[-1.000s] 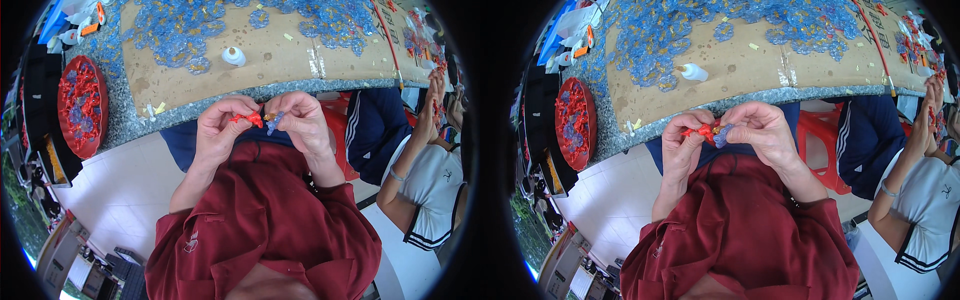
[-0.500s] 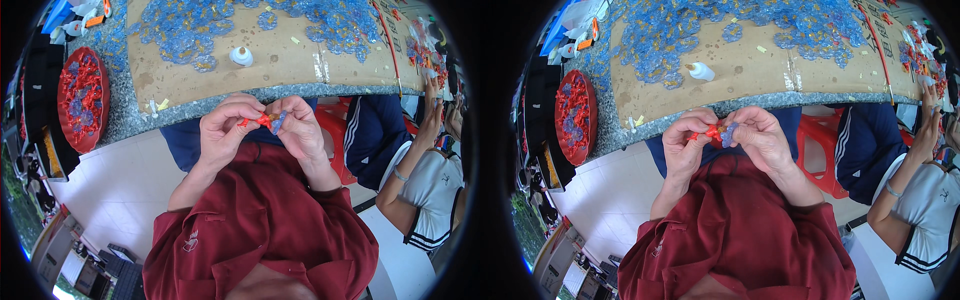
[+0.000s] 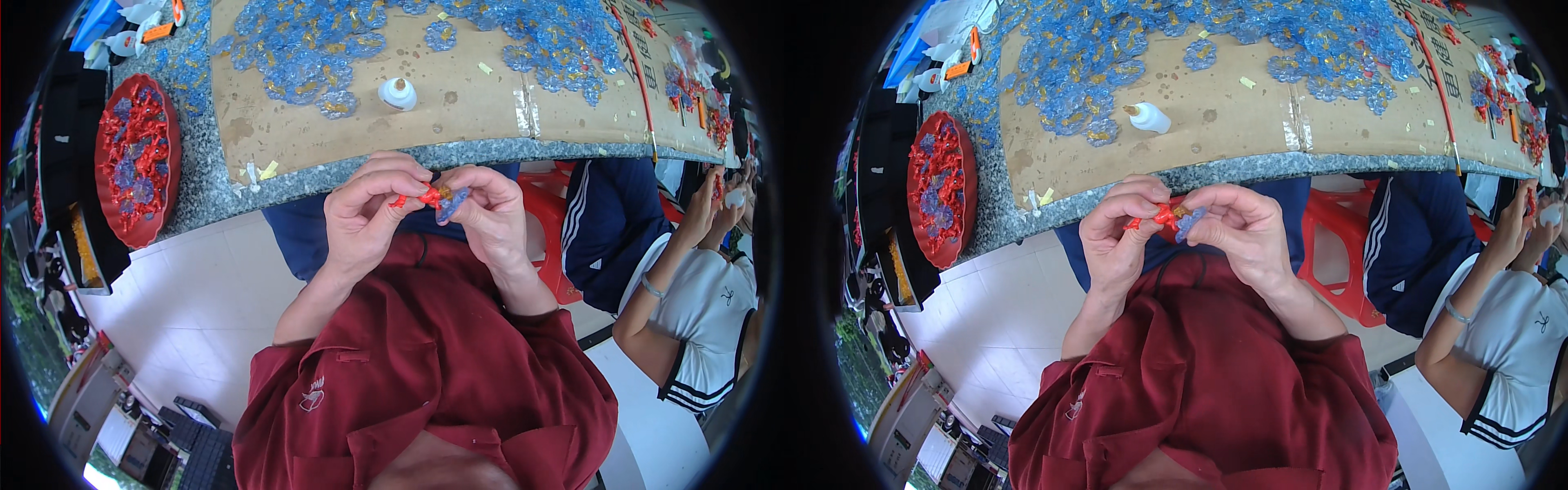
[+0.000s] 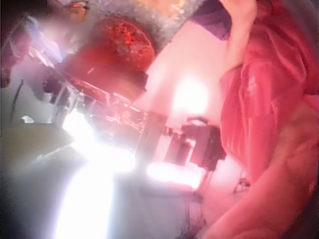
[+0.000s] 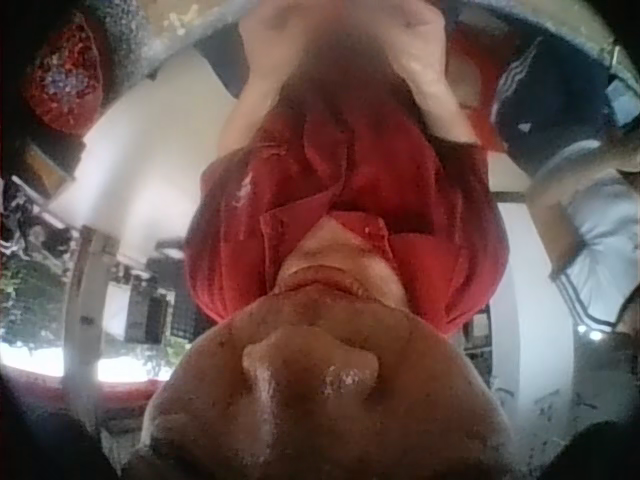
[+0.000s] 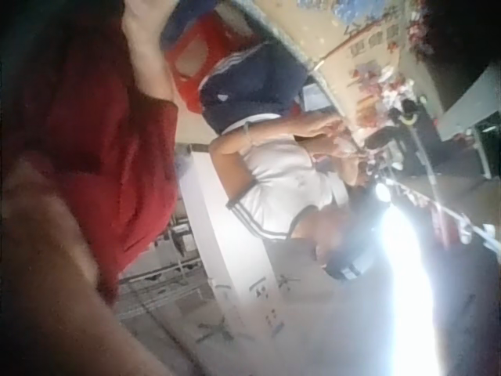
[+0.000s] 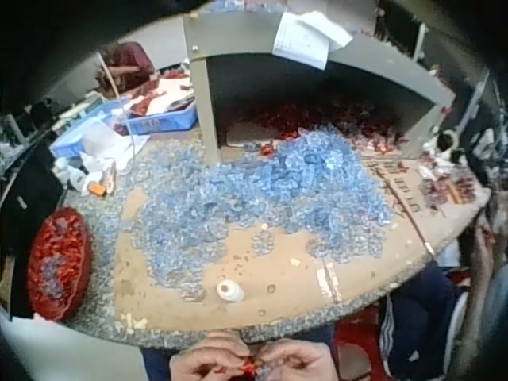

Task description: The person assembles toy figurines by applying glue from a bottle onto plastic figures and attaching them onto plastic bases by hand, repeatedly placing the assembled figurines into a tray.

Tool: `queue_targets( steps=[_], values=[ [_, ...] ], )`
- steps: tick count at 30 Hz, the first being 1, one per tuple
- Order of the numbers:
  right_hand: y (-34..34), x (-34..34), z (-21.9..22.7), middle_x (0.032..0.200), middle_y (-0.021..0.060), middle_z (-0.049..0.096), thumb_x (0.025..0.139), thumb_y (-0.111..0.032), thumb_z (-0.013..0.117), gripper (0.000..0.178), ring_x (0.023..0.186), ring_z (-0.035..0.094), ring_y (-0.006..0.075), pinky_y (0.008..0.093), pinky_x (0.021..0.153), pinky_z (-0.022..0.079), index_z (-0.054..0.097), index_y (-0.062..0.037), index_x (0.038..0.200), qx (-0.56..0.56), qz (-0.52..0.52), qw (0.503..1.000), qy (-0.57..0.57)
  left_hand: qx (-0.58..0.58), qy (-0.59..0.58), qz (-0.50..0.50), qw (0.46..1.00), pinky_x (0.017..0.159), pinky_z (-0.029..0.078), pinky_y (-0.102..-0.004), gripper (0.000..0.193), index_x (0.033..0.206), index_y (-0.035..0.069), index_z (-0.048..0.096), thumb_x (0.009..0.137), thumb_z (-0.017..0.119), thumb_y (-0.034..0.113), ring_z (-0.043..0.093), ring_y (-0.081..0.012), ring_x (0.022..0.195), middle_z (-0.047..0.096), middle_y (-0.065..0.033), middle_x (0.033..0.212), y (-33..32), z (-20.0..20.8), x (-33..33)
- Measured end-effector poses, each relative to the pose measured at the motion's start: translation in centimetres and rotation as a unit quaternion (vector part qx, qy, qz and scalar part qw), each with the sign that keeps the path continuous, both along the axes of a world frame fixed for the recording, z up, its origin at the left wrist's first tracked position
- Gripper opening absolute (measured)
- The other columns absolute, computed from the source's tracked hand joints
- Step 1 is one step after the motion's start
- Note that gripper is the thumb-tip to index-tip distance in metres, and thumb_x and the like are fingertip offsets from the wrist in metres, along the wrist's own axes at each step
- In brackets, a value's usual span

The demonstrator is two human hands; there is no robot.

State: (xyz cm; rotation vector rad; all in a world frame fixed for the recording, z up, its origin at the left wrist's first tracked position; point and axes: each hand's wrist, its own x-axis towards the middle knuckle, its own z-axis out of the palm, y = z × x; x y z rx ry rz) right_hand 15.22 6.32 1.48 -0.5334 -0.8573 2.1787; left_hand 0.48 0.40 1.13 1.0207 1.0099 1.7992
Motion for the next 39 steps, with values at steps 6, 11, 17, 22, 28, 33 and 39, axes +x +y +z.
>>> queue_targets(
  steps=[6,11,17,22,28,33,39],
  values=[
    [-0.1,-0.2,0.9,0.091,0.0114,0.06,0.075,0.005,0.063,0.019,0.082,0.059,0.0142,0.0234,0.071,0.049,0.059,0.0036,0.093,0.102,0.001,0.991,-0.085,0.008,0.04,-0.042,0.998,0.076,0.045,-0.0302,0.014,0.086,0.001,0.061,0.073,0.063,-0.003,0.054,-0.0214,0.09,0.06,-0.0103,0.091,0.1,-0.2,-0.9],
    [-0.4,-0.3,1.1,0.087,0.0114,0.062,0.069,0.002,0.069,0.021,0.078,0.06,0.0166,0.0255,0.069,0.049,0.062,0.0016,0.088,0.329,-0.066,0.928,-0.163,0.016,-0.041,-0.092,0.995,0.079,0.045,-0.0336,0.013,0.084,0.002,0.061,0.072,0.066,0.0,0.054,-0.0257,0.096,0.059,-0.0107,0.094,0.2,-0.8,-0.7],
    [-0.4,-0.5,1.6,0.078,0.0095,0.062,0.06,-0.003,0.074,0.024,0.071,0.061,0.0215,0.0287,0.063,0.048,0.065,-0.0011,0.082,0.459,-0.126,0.858,-0.192,0.036,-0.121,-0.114,0.985,0.083,0.045,-0.0405,0.015,0.081,0.002,0.062,0.069,0.07,0.008,0.053,-0.0318,0.103,0.057,-0.0106,0.099,0.2,-1.5,-0.7],
    [-0.2,-0.3,1.7,0.077,0.0097,0.062,0.058,-0.003,0.074,0.024,0.069,0.061,0.0216,0.0288,0.061,0.048,0.065,-0.0009,0.08,0.478,-0.118,0.85,-0.186,0.036,-0.117,-0.161,0.979,0.083,0.046,-0.0423,0.012,0.075,0.002,0.063,0.067,0.07,0.007,0.058,-0.0317,0.095,0.06,-0.0089,0.092,0.5,-1.6,-1.0],
    [0.2,-0.5,1.1,0.075,0.0105,0.062,0.057,-0.002,0.074,0.024,0.068,0.061,0.0221,0.0297,0.061,0.048,0.064,0.0006,0.079,0.458,-0.111,0.87,-0.145,0.035,-0.029,-0.133,0.99,0.08,0.048,-0.0419,0.012,0.073,0.002,0.064,0.063,0.069,0.001,0.06,-0.0287,0.088,0.061,-0.0094,0.085,0.8,-0.8,-1.4],
    [-0.1,-0.9,1.3,0.075,0.0121,0.062,0.061,0.002,0.071,0.02,0.068,0.061,0.0241,0.0312,0.062,0.048,0.064,0.002,0.079,0.447,-0.1,0.874,-0.161,0.005,0.011,-0.101,0.995,0.077,0.049,-0.0431,0.012,0.07,0.003,0.062,0.062,0.069,-0.003,0.059,-0.0283,0.085,0.06,-0.01,0.085,0.1,-0.2,-1.5],
    [-0.7,-1.9,1.6,0.084,0.0135,0.062,0.061,0.0,0.072,0.028,0.075,0.059,0.0223,0.0324,0.07,0.047,0.062,0.0025,0.087,0.393,-0.035,0.911,-0.118,0.005,0.002,-0.104,0.995,0.074,0.047,-0.0357,0.015,0.075,0.001,0.063,0.064,0.073,0.006,0.058,-0.0241,0.08,0.06,-0.0098,0.084,-1.2,2.2,-3.6]
  ],
)
